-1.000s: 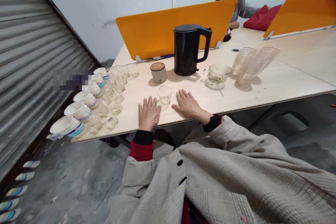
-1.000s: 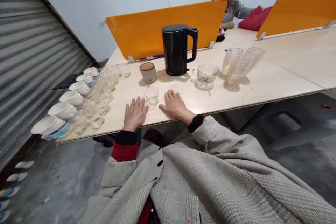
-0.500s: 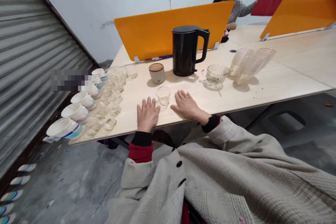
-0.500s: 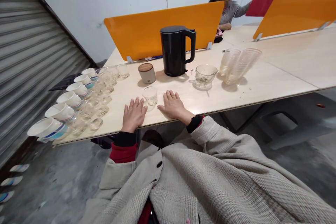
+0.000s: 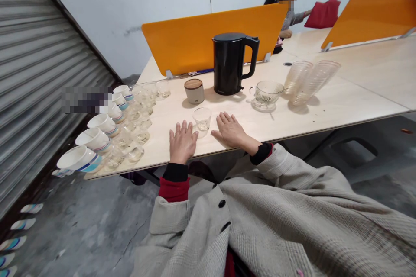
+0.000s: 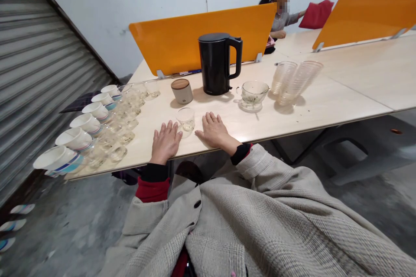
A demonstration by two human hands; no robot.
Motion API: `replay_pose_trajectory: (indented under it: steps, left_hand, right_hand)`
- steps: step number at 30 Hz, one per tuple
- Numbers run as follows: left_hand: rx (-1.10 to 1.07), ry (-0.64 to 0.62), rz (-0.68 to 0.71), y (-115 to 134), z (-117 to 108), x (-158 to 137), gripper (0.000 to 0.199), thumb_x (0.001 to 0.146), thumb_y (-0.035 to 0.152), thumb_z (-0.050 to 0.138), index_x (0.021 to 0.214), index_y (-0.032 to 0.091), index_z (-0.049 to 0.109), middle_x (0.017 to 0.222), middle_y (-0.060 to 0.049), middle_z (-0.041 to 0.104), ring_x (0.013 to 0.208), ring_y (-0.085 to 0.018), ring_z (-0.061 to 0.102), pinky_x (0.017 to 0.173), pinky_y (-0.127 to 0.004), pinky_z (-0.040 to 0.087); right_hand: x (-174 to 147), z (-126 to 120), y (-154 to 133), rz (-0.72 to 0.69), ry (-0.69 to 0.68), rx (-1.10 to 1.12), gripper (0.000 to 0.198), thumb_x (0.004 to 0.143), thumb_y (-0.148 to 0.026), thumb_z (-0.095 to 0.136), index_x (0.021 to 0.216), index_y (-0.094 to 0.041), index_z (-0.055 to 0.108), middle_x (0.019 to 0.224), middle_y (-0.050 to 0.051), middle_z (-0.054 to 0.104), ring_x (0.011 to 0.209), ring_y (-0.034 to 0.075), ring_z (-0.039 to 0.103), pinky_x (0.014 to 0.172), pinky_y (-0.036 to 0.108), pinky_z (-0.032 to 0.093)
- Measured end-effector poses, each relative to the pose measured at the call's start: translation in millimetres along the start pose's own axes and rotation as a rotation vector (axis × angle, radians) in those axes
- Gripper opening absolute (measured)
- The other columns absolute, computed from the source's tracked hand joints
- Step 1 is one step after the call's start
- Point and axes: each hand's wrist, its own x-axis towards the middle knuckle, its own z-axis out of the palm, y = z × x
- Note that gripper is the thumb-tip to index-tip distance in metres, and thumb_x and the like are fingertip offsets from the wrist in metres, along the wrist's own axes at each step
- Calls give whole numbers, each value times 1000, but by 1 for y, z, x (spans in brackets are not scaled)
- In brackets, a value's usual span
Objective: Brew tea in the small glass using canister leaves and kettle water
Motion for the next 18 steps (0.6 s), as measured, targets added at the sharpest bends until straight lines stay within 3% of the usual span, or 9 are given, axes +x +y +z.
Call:
replay_pose_trajectory:
  steps: [18]
  left_hand:
    - [18,4,-2,0,1,0,66,110,48,24,169,21,35,180,-7,24,168,-35,18,135,-62,17]
  right_hand:
    - [0,0,1,-2,6,4,81,108,-55,38,164,4,35,175,28,25,165,40,21,133,56,20]
